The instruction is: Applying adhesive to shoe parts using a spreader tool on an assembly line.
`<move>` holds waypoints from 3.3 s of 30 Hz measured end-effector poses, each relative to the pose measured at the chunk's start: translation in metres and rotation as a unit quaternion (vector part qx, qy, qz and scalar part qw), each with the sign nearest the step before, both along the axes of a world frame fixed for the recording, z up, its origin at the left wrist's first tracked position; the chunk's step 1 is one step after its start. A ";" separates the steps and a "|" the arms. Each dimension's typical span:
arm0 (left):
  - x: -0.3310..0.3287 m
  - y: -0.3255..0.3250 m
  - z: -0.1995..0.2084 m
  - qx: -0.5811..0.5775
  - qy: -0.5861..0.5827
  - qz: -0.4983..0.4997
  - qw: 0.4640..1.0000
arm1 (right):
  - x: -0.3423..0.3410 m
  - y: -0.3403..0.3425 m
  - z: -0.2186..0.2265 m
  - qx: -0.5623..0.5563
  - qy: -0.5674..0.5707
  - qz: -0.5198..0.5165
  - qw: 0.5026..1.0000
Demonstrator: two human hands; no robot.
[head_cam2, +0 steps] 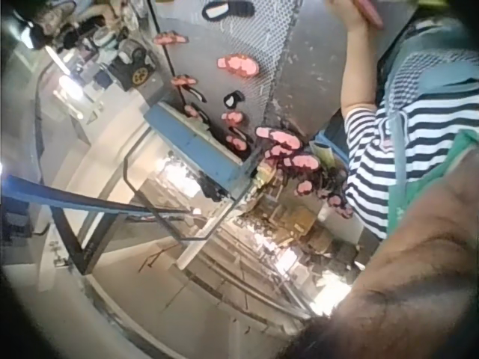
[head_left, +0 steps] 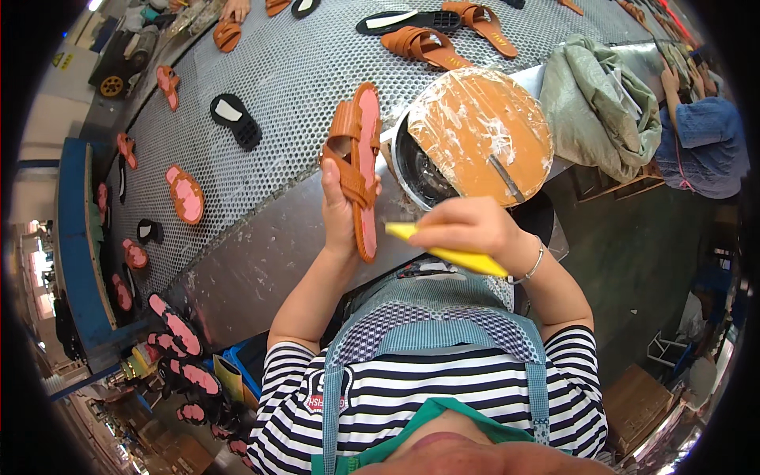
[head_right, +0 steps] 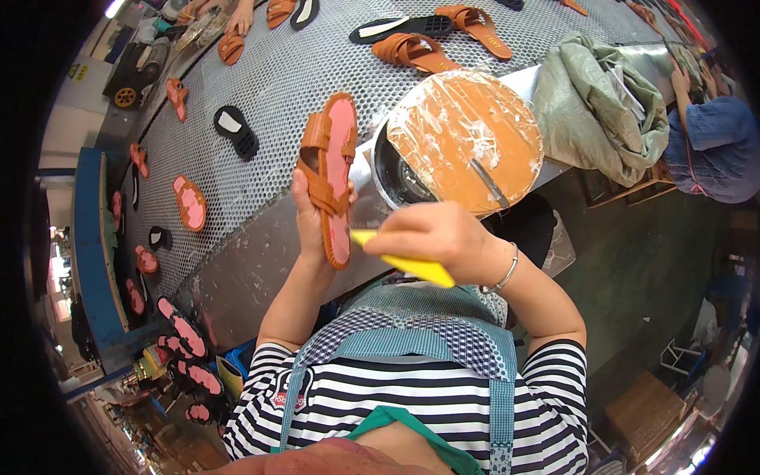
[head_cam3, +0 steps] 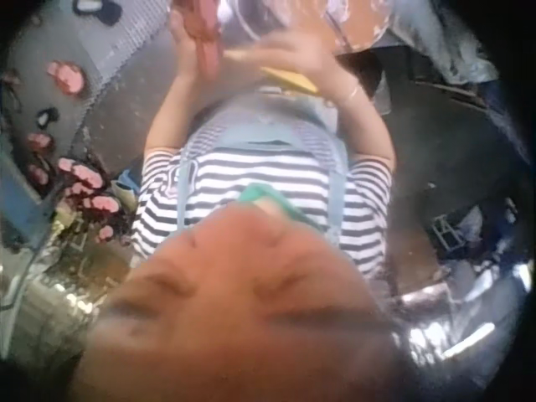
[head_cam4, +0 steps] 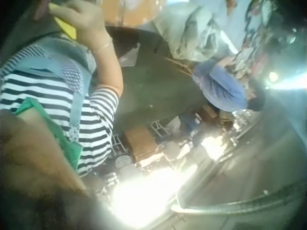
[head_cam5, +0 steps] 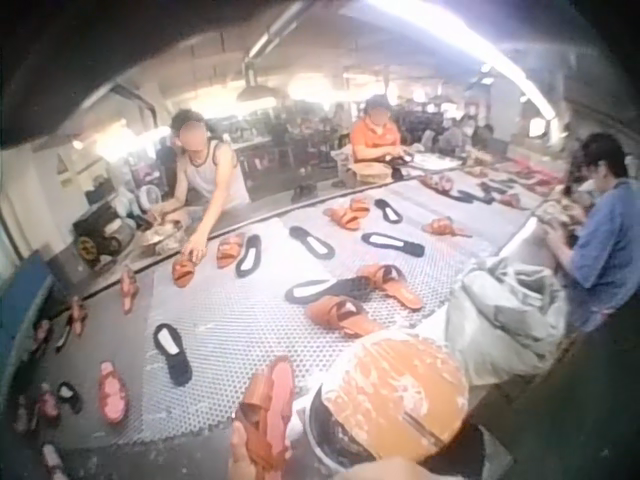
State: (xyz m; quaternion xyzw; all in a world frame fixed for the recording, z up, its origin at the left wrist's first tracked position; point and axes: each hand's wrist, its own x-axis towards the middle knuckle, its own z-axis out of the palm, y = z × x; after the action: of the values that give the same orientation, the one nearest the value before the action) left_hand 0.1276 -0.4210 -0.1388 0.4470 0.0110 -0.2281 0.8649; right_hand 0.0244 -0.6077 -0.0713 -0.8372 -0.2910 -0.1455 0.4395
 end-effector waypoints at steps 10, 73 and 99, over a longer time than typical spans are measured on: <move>-0.031 0.010 0.002 -0.003 -0.019 -0.114 0.993 | 0.021 -0.004 -0.014 0.074 -0.063 -0.065 0.993; 0.007 0.009 -0.007 0.041 -0.019 -0.101 0.994 | 0.025 -0.015 -0.031 0.377 0.265 -0.134 0.877; 0.035 -0.017 -0.008 0.141 -0.091 -0.014 0.986 | 0.015 -0.016 -0.010 0.050 -0.017 0.016 0.998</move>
State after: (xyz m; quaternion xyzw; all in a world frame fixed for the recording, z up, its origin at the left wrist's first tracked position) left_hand 0.1624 -0.4379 -0.1471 0.5831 -0.0414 -0.1945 0.7876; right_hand 0.0389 -0.6241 -0.0813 -0.8069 -0.3046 -0.1669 0.4778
